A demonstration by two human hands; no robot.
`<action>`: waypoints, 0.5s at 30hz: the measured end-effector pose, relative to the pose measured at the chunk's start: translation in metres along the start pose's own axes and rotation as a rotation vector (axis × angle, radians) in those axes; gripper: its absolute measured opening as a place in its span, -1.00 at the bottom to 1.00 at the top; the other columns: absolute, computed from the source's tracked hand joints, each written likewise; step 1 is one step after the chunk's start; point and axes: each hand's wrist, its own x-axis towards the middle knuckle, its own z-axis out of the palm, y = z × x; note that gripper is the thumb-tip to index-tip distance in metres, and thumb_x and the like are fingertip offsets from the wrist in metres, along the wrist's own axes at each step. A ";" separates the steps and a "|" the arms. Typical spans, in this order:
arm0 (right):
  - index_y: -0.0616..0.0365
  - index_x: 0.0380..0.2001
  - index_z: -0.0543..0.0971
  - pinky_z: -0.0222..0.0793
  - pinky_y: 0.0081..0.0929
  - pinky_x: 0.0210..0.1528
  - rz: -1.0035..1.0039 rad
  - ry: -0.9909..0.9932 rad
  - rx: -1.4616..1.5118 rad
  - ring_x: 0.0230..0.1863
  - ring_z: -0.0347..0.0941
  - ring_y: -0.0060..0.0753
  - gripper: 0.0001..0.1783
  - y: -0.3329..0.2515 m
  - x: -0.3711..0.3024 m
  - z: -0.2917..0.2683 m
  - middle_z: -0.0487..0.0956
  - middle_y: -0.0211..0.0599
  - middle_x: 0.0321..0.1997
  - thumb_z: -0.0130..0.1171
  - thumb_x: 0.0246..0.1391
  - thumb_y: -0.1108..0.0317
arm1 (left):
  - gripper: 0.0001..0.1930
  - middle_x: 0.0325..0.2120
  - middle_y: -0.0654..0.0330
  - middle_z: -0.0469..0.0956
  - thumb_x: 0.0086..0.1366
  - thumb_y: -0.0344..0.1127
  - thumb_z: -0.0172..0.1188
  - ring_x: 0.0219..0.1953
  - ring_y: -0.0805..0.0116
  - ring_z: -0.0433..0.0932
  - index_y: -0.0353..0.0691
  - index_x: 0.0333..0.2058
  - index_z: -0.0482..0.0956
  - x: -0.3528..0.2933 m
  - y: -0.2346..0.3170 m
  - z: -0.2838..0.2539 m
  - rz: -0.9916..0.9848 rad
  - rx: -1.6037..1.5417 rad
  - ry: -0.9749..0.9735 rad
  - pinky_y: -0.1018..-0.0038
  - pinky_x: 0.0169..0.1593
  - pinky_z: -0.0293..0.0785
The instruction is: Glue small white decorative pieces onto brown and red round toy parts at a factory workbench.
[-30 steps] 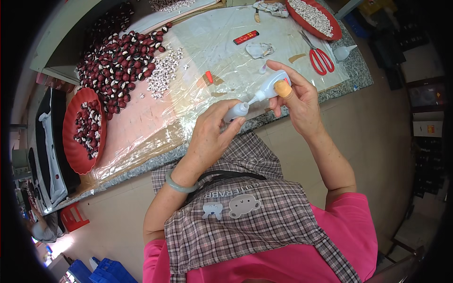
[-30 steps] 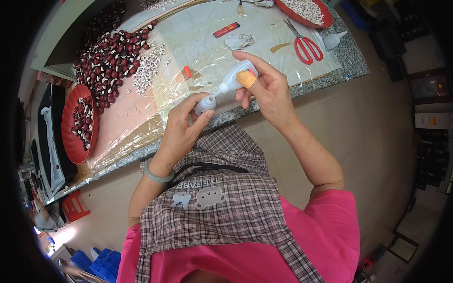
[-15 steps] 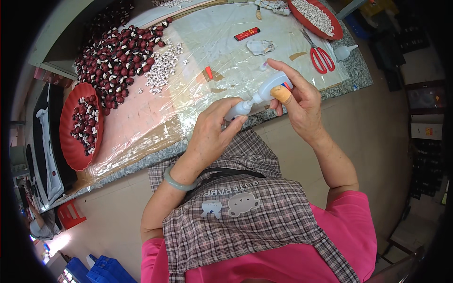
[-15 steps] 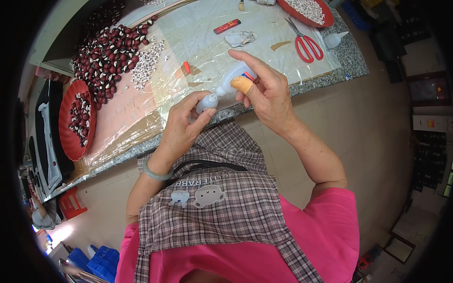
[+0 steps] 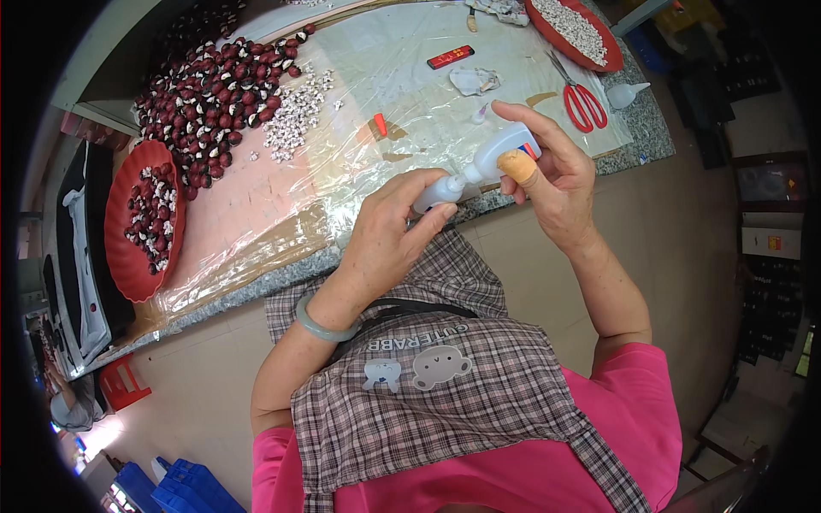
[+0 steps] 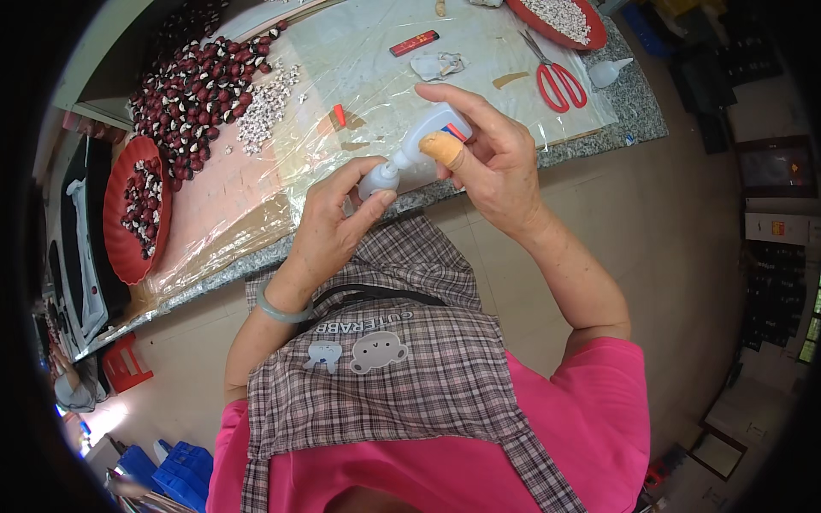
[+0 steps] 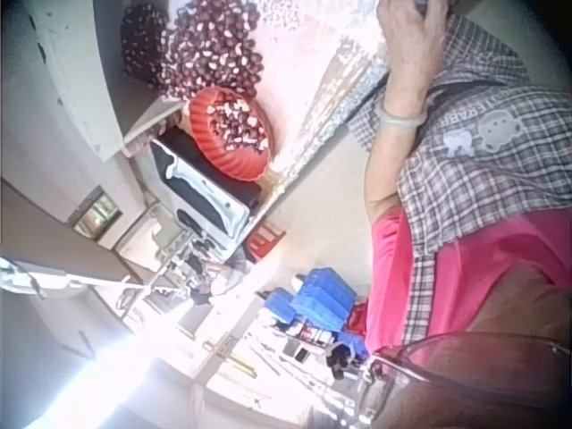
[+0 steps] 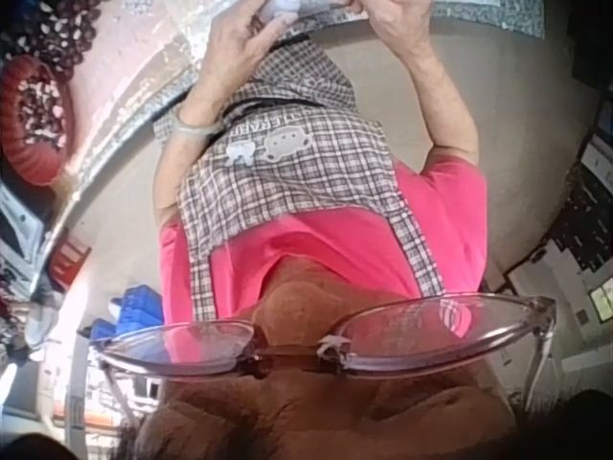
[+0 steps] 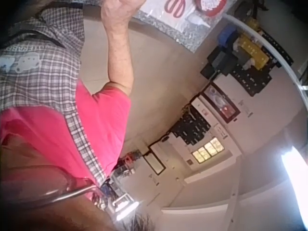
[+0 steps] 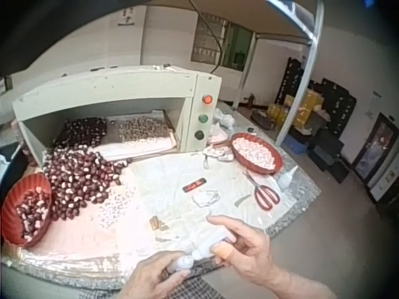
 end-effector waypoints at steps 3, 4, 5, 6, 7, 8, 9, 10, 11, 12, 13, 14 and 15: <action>0.21 0.08 0.48 0.28 -0.80 -0.59 0.011 0.019 0.151 -0.52 0.40 -0.76 -0.56 -0.002 0.002 0.001 0.54 -0.41 -0.38 0.24 0.10 0.46 | -0.73 -0.31 0.16 0.58 0.22 -0.35 0.27 -0.38 0.40 0.47 -0.32 -0.13 0.52 0.000 0.002 -0.001 0.012 -0.013 0.007 0.50 -0.27 0.41; 0.27 0.07 0.45 0.31 -0.78 -0.57 0.018 0.000 0.181 -0.50 0.43 -0.72 -0.54 -0.002 0.003 -0.002 0.55 -0.34 -0.31 0.25 0.10 0.41 | -0.73 -0.31 0.15 0.58 0.22 -0.34 0.27 -0.38 0.39 0.47 -0.32 -0.14 0.52 0.000 0.004 -0.001 0.008 -0.020 0.004 0.50 -0.26 0.41; 0.34 0.07 0.43 0.34 -0.76 -0.56 0.025 -0.019 0.211 -0.48 0.46 -0.68 -0.50 -0.002 0.004 -0.004 0.56 -0.27 -0.23 0.27 0.10 0.35 | -0.73 -0.31 0.15 0.58 0.22 -0.34 0.27 -0.38 0.39 0.47 -0.32 -0.14 0.52 0.000 0.005 -0.002 0.009 -0.021 0.005 0.50 -0.26 0.41; 0.34 0.07 0.43 0.34 -0.76 -0.56 0.024 -0.020 0.210 -0.48 0.46 -0.68 -0.50 0.000 0.004 -0.006 0.56 -0.27 -0.23 0.27 0.10 0.35 | -0.71 -0.27 0.08 0.57 0.22 -0.34 0.26 -0.32 0.25 0.53 -0.31 -0.11 0.51 0.001 0.006 -0.004 0.030 0.000 -0.014 0.44 -0.26 0.48; 0.36 0.03 0.44 0.35 -0.74 -0.56 0.061 -0.052 0.251 -0.49 0.47 -0.65 -0.51 0.004 0.004 -0.009 0.57 -0.24 -0.22 0.28 0.10 0.31 | -0.69 -0.23 0.00 0.56 0.21 -0.34 0.26 -0.27 0.12 0.58 -0.31 -0.09 0.50 0.001 0.007 -0.004 0.051 0.019 -0.034 0.37 -0.25 0.55; 0.37 -0.01 0.45 0.36 -0.71 -0.56 0.097 -0.084 0.292 -0.50 0.47 -0.61 -0.52 0.006 0.004 -0.011 0.57 -0.21 -0.21 0.29 0.10 0.28 | -0.69 -0.23 0.00 0.56 0.21 -0.34 0.26 -0.27 0.12 0.58 -0.31 -0.09 0.50 0.001 0.007 -0.004 0.052 0.019 -0.033 0.37 -0.25 0.55; 0.37 -0.01 0.45 0.36 -0.71 -0.56 0.097 -0.085 0.290 -0.50 0.47 -0.61 -0.52 0.008 0.004 -0.012 0.57 -0.21 -0.21 0.29 0.10 0.28 | -0.69 -0.23 0.00 0.56 0.22 -0.34 0.26 -0.27 0.12 0.58 -0.30 -0.09 0.50 0.001 0.008 -0.003 0.073 0.024 -0.027 0.37 -0.25 0.55; 0.38 -0.04 0.46 0.39 -0.69 -0.55 0.068 -0.084 0.281 -0.49 0.49 -0.58 -0.54 0.009 0.004 -0.012 0.58 -0.17 -0.21 0.27 0.12 0.24 | -0.69 -0.23 0.01 0.56 0.22 -0.33 0.26 -0.27 0.13 0.58 -0.30 -0.09 0.50 0.001 0.008 -0.003 0.092 0.029 -0.022 0.37 -0.25 0.55; 0.39 -0.07 0.47 0.41 -0.66 -0.53 0.039 -0.083 0.271 -0.49 0.50 -0.54 -0.55 0.009 0.004 -0.012 0.58 -0.13 -0.21 0.24 0.15 0.21 | -0.69 -0.23 0.01 0.56 0.22 -0.33 0.26 -0.27 0.13 0.58 -0.30 -0.09 0.50 0.000 0.008 -0.002 0.093 0.029 -0.021 0.37 -0.25 0.55; 0.39 -0.07 0.47 0.41 -0.66 -0.53 0.039 -0.084 0.270 -0.49 0.50 -0.54 -0.55 0.008 0.004 -0.012 0.58 -0.13 -0.21 0.24 0.15 0.21 | -0.69 -0.23 0.01 0.56 0.22 -0.33 0.26 -0.27 0.12 0.58 -0.30 -0.09 0.50 0.000 0.007 -0.002 0.101 0.015 -0.022 0.36 -0.25 0.56; 0.39 -0.07 0.46 0.44 -0.64 -0.49 0.009 -0.104 0.232 -0.45 0.52 -0.54 -0.62 0.006 0.004 -0.011 0.59 -0.17 -0.26 0.18 0.19 0.28 | -0.69 -0.23 0.00 0.56 0.22 -0.33 0.26 -0.26 0.12 0.59 -0.30 -0.08 0.50 0.000 0.007 -0.002 0.108 0.001 -0.021 0.36 -0.24 0.56; 0.38 -0.07 0.44 0.48 -0.62 -0.44 -0.021 -0.124 0.194 -0.42 0.54 -0.54 -0.69 0.004 0.003 -0.010 0.59 -0.20 -0.31 0.11 0.23 0.34 | -0.69 -0.23 0.00 0.56 0.22 -0.33 0.26 -0.26 0.12 0.59 -0.30 -0.08 0.50 0.000 0.007 -0.002 0.107 0.001 -0.020 0.36 -0.24 0.56; 0.38 -0.07 0.44 0.48 -0.62 -0.44 -0.021 -0.125 0.194 -0.42 0.54 -0.54 -0.69 0.004 0.003 -0.007 0.59 -0.20 -0.31 0.11 0.23 0.34 | -0.68 -0.23 0.00 0.56 0.22 -0.33 0.26 -0.26 0.11 0.59 -0.30 -0.08 0.50 0.001 0.007 -0.002 0.096 -0.004 -0.015 0.36 -0.24 0.56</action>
